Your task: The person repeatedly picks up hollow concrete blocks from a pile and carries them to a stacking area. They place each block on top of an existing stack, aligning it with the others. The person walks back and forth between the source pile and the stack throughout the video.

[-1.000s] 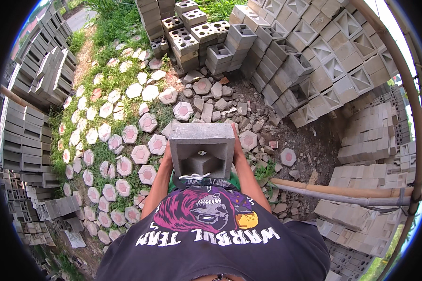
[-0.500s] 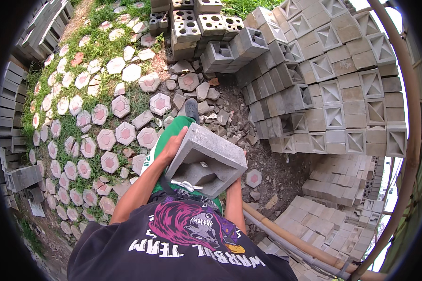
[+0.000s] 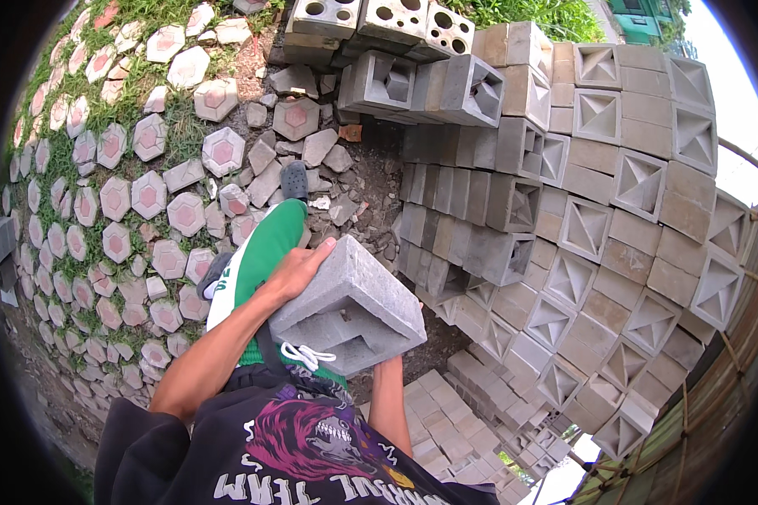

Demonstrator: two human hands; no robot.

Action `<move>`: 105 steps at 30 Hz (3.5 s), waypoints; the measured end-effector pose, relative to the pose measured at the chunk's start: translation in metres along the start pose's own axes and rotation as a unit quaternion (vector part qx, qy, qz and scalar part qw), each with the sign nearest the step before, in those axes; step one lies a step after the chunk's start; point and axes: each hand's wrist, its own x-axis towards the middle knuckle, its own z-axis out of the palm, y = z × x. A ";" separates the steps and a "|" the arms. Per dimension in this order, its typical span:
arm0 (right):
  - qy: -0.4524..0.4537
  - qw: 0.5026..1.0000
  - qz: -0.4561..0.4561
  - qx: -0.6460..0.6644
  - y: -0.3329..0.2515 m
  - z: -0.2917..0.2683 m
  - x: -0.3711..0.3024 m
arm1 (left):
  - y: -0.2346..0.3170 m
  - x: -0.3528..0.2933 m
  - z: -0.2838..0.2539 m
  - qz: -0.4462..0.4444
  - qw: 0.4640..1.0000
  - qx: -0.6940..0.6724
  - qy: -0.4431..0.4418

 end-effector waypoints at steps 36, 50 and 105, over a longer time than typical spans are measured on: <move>-0.123 0.976 -0.052 -0.171 -0.436 0.069 0.290 | 0.250 0.313 0.173 -0.200 0.836 -0.449 0.243; -0.104 0.892 -0.072 -0.434 -0.510 0.169 0.354 | 0.309 0.421 0.129 -0.137 0.852 -0.475 0.171; 0.022 0.997 -0.008 0.069 -0.444 0.148 0.387 | 0.378 0.528 0.106 0.016 0.868 -0.477 0.135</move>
